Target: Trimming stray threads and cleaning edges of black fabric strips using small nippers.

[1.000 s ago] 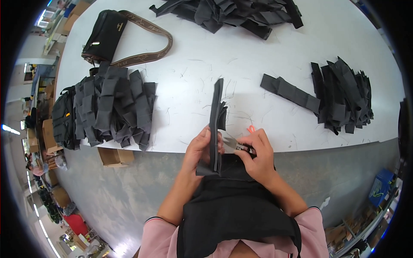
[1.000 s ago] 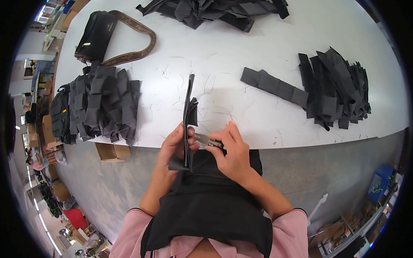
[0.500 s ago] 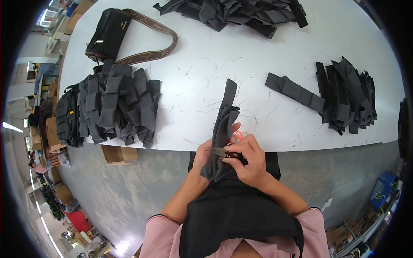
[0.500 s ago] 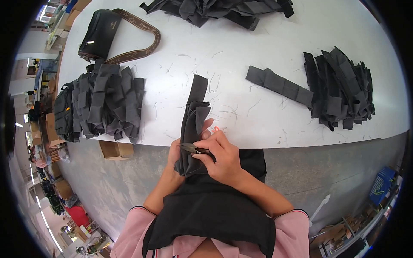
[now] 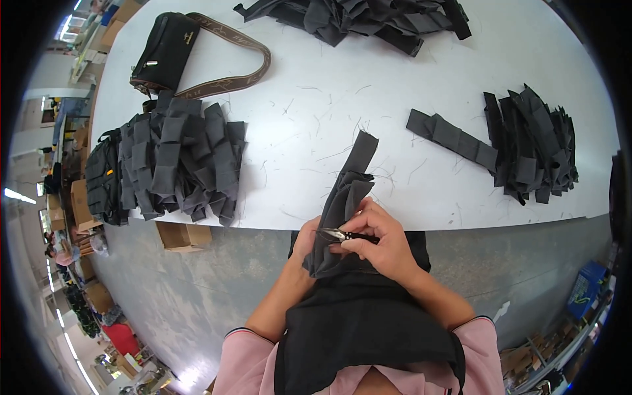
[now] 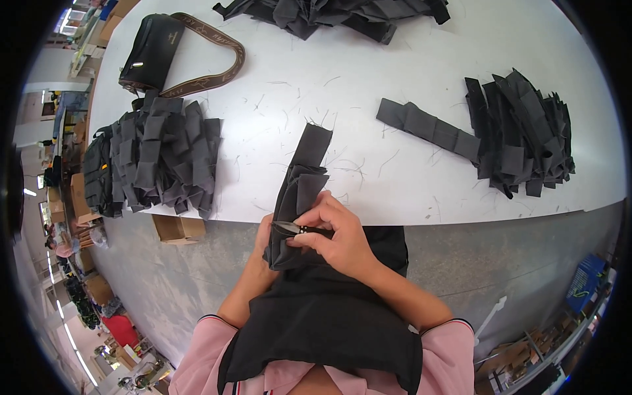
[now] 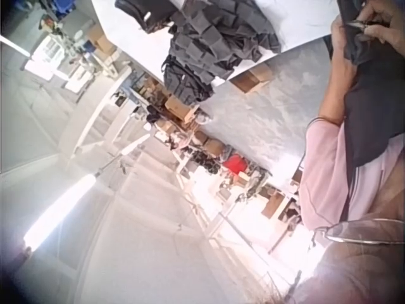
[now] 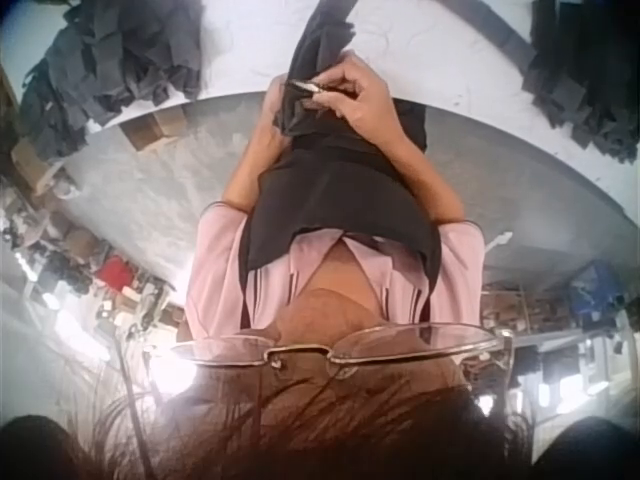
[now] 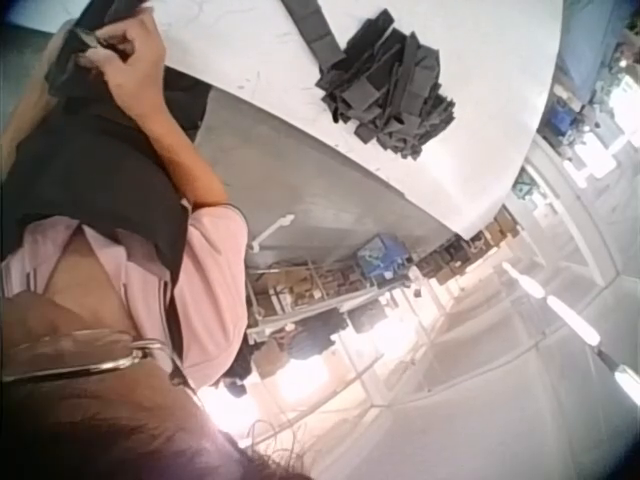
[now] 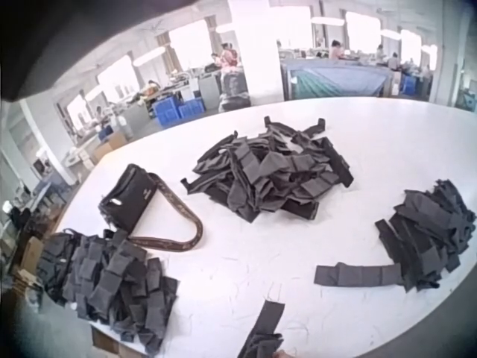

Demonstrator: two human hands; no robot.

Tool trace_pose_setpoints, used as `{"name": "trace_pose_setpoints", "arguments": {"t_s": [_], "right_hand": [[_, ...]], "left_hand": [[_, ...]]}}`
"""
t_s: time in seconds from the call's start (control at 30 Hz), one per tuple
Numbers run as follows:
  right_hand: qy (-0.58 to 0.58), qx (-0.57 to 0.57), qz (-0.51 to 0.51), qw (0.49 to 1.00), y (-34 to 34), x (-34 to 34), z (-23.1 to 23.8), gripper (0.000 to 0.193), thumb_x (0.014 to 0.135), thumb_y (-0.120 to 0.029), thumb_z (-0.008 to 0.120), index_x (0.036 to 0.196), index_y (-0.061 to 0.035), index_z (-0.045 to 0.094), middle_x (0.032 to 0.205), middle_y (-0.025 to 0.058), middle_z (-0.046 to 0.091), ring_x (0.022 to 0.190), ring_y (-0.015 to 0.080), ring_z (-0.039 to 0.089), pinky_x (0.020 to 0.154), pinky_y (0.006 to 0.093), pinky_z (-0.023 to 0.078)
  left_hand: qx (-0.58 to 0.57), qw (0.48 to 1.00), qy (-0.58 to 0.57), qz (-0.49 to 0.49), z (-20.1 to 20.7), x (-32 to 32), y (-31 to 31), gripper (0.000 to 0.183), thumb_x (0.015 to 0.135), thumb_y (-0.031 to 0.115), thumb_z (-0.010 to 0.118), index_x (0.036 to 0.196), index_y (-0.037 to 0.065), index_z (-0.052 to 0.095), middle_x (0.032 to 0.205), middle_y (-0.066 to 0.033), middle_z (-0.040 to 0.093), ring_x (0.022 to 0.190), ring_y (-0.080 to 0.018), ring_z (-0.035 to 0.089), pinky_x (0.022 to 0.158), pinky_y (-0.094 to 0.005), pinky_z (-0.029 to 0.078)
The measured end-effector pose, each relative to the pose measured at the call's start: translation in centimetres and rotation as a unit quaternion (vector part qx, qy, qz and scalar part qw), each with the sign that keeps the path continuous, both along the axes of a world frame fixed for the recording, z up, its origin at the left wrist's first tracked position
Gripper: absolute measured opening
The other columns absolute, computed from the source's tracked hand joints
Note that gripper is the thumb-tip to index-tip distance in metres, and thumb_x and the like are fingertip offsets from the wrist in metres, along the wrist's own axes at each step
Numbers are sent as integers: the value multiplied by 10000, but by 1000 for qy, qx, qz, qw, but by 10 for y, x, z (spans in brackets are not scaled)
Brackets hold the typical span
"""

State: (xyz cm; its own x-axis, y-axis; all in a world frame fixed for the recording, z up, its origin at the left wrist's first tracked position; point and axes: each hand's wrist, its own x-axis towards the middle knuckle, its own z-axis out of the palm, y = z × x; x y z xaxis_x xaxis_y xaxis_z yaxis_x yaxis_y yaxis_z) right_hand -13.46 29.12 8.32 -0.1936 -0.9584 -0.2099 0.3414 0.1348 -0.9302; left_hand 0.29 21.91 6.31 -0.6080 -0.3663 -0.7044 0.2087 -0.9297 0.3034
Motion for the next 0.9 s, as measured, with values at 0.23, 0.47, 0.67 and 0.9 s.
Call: {"name": "trace_pose_setpoints", "arguments": {"t_s": [0.23,0.47,0.67,0.9], "right_hand": [[359,-77,-47,929,12,0,7,187,720,1,709,876,-10,606,812,83,504,629,180,579,557,260,479],[435,-169,-75,881,6,-1,-5,262,658,-64,751,886,-39,624,734,63,511,597,203,551,505,290,433],[452,-175,-64,872,8,2,-3,282,661,14,743,917,-33,635,769,79,553,619,199,590,519,294,483],[444,-156,-106,876,14,4,1,273,649,-52,742,892,-26,623,723,52,512,558,193,538,481,288,427]], "left_hand": [[81,966,243,22,-11,-4,-4,480,918,153,333,1343,-67,353,931,-45,538,571,-79,506,465,-184,431],[58,996,62,24,22,-21,-3,497,910,151,301,1359,-61,330,942,-54,526,591,-92,513,446,-183,409],[119,991,54,34,20,-20,-3,478,926,163,313,1343,-69,347,939,-74,519,622,-98,522,441,-169,393],[73,982,175,23,-8,-14,0,483,903,142,314,1325,-88,357,915,-86,515,609,-108,471,486,-190,394]]}}
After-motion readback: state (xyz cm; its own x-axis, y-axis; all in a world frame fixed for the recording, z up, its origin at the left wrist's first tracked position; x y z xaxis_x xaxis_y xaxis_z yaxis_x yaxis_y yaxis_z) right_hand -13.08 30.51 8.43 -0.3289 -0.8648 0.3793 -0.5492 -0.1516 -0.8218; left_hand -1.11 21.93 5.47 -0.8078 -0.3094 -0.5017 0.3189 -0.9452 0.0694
